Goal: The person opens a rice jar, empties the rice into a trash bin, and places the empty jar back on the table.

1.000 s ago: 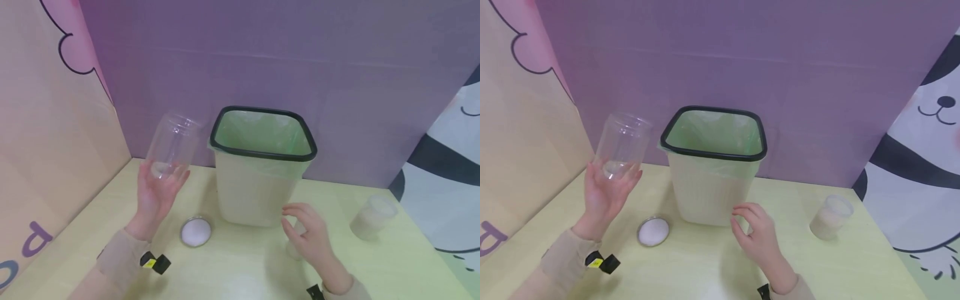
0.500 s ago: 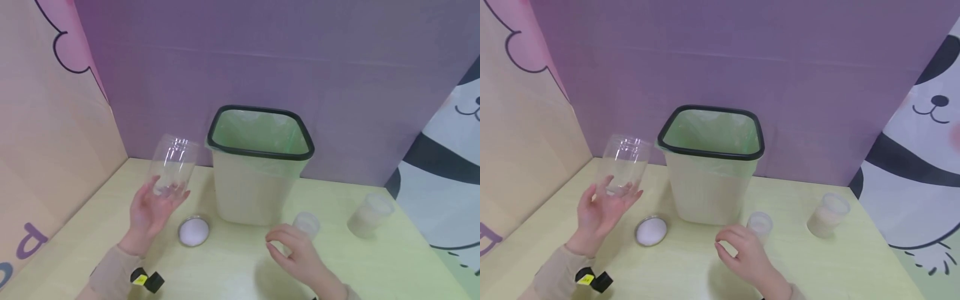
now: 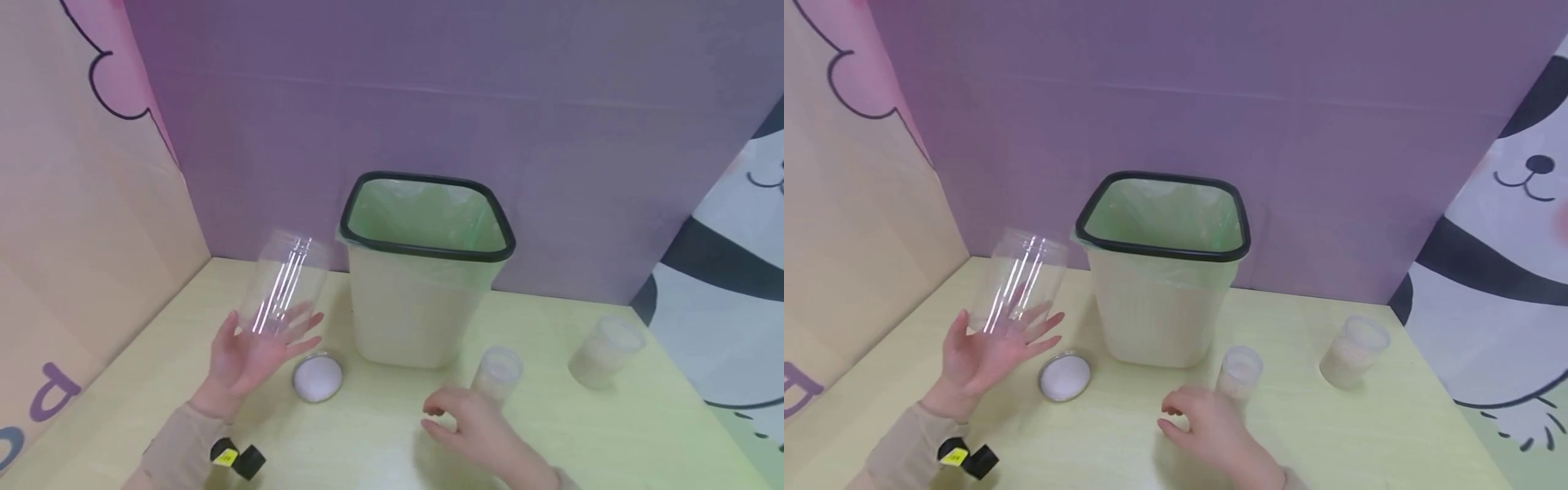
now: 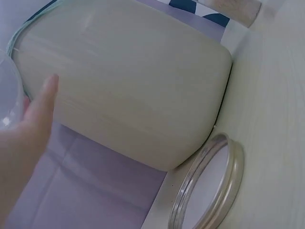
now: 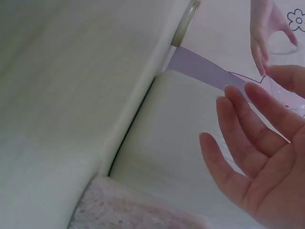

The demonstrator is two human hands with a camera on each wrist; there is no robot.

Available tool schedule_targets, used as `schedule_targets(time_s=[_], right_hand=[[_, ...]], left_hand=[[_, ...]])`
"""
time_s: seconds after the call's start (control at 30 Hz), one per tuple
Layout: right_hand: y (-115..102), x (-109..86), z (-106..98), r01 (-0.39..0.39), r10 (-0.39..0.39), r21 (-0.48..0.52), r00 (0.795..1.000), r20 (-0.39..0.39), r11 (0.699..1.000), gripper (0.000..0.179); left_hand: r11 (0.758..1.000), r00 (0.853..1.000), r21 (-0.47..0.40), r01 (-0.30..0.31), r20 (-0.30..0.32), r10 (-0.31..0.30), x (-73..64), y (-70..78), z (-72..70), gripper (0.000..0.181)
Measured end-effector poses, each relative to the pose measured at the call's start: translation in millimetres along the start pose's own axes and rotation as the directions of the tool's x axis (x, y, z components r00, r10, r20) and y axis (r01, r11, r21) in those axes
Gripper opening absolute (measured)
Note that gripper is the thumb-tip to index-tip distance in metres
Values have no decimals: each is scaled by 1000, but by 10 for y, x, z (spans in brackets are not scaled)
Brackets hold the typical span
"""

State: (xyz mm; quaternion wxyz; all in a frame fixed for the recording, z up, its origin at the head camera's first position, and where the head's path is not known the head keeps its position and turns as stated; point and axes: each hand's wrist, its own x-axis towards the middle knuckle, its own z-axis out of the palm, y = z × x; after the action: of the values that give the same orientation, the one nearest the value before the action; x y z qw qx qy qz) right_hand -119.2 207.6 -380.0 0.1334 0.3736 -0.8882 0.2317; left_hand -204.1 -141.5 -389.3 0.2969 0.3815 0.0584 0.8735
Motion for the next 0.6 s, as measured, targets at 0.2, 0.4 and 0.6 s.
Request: schedule_targets(time_s=[0.2,0.4,0.6], right_hand=[[-18,-9,-31,-171,163,7,951,263,985,17],[-26,-25,-24,-247,238,-27,890,388,969,24],[-7,-41,-13,-244,236,-35,879,414,969,26]], left_hand=[[979,998,200,28,-54,-18,-4,58,40,54],[675,963,720,164,-266,50,-21,188,114,59],[304,766,791,531,-602,227,-69,289,171,76]])
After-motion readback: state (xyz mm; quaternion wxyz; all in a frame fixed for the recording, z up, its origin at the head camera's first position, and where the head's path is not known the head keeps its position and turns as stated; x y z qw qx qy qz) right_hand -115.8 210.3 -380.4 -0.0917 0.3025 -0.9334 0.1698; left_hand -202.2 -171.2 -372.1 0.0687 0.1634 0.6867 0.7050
